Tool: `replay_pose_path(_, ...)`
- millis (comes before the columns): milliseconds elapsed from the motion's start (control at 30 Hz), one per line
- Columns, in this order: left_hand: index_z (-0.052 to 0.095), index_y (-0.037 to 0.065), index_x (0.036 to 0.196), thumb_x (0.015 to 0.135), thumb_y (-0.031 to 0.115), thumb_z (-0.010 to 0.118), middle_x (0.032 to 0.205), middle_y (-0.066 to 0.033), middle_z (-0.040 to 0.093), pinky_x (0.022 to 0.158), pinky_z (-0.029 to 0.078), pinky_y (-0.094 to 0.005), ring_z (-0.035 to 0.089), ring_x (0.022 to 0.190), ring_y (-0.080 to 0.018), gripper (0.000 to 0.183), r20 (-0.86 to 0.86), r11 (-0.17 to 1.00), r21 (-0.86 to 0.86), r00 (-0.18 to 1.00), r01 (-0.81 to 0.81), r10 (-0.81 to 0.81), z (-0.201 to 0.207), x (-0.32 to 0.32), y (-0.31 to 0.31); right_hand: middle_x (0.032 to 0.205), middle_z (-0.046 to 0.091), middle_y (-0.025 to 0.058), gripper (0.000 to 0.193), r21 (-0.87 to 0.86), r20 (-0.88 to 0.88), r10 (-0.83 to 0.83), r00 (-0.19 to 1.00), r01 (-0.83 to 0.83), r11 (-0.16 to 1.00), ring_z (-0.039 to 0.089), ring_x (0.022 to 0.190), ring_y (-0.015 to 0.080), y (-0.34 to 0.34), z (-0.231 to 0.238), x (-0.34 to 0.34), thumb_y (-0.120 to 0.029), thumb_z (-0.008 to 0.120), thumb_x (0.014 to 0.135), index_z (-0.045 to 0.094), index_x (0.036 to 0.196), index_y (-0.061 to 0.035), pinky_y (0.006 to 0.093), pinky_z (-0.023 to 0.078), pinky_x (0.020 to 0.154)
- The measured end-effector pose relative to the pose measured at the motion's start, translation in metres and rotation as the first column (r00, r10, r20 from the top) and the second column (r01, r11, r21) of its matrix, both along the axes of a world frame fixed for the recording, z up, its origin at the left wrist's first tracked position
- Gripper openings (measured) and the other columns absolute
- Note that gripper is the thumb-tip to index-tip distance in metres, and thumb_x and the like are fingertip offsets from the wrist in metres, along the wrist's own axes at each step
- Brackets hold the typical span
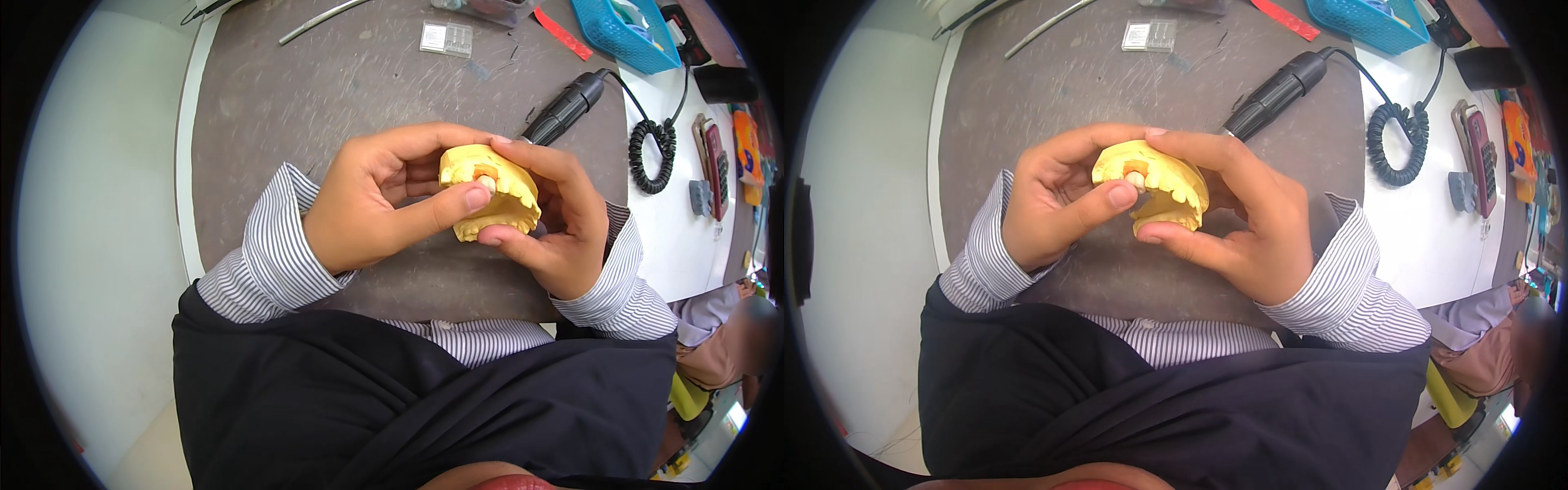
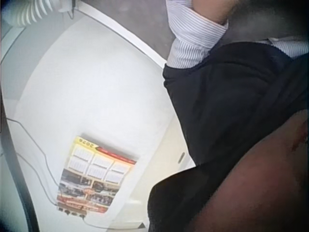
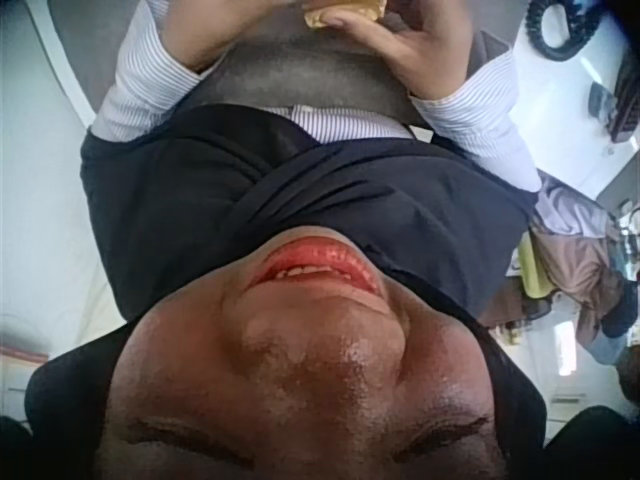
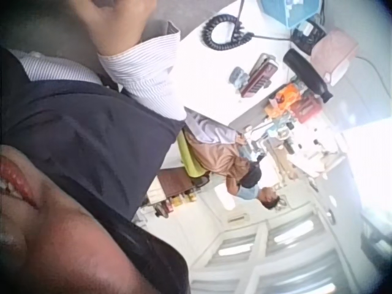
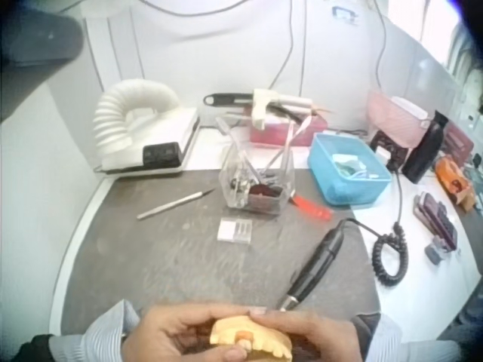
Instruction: The person works on a yellow dental model, using a rotary tool to grind a small tooth-shaped object. They repeatedly place the object into the model to check the fit, then remove it to continue grinding with the rotary tool.
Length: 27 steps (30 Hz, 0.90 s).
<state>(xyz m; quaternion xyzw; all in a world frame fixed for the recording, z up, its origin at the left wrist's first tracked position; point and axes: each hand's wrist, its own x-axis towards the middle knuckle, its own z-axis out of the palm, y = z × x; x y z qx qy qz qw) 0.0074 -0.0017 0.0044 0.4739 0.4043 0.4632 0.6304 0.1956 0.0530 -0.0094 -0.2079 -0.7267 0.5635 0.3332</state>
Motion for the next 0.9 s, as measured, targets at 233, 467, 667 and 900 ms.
replay_pose_path(233, 0.053, -0.004, 0.11, 0.083, 0.009, 0.059, 0.095, -0.0158, 0.062, 0.078, 0.051, -0.0276, 0.063, 0.09, -0.0201, 0.03, -0.25, 0.943, 0.332, 0.962, -0.02, 0.109, -0.004, 0.0, -0.001, 0.095, 0.061, 0.0131, 0.058, 0.186, 0.056, -0.009, 0.998, -0.001, 0.983, 0.063, 0.08, 0.0202, -0.001, -0.002, 0.004, -0.011, 0.076, 0.067, 0.05, 0.118, -0.0025, 0.0262, 0.051, 0.068)
replay_pose_path(467, 0.054, -0.004, 0.108, 0.081, 0.008, 0.06, 0.092, -0.0166, 0.063, 0.075, 0.052, -0.0269, 0.064, 0.086, -0.0203, 0.03, -0.34, 0.904, 0.427, 0.93, 0.019, 0.141, -0.004, -0.001, -0.002, 0.093, 0.06, 0.0149, 0.07, 0.422, 0.175, 0.041, 0.984, -0.112, 0.899, 0.061, 0.089, 0.0203, 0.001, 0.005, 0.01, -0.013, 0.076, 0.067, 0.039, 0.124, 0.004, 0.0267, 0.048, 0.075)
replay_pose_path(667, 0.054, -0.004, 0.109, 0.082, 0.011, 0.062, 0.095, -0.0139, 0.063, 0.079, 0.051, -0.0272, 0.062, 0.09, -0.019, 0.032, -0.139, 0.977, 0.21, 0.989, -0.027, 0.057, -0.011, 0.0, -0.001, 0.095, 0.06, 0.0136, 0.058, 0.151, 0.068, 0.009, 0.998, -0.019, 0.988, 0.062, 0.089, 0.02, -0.004, -0.001, 0.005, -0.009, 0.075, 0.068, 0.048, 0.118, 0.001, 0.0257, 0.051, 0.073)
replay_pose_path(900, 0.054, -0.004, 0.111, 0.081, 0.012, 0.064, 0.099, -0.0143, 0.061, 0.082, 0.05, -0.0281, 0.061, 0.092, -0.0193, 0.036, -0.077, 0.997, 0.069, 0.996, -0.038, 0.043, -0.015, 0.0, 0.002, 0.112, 0.055, 0.0163, 0.055, -0.156, -0.016, 0.08, 0.997, -0.081, 0.984, 0.058, 0.1, 0.0204, -0.002, -0.003, 0.003, -0.002, 0.069, 0.074, 0.041, 0.12, 0.0032, 0.0281, 0.05, 0.084)
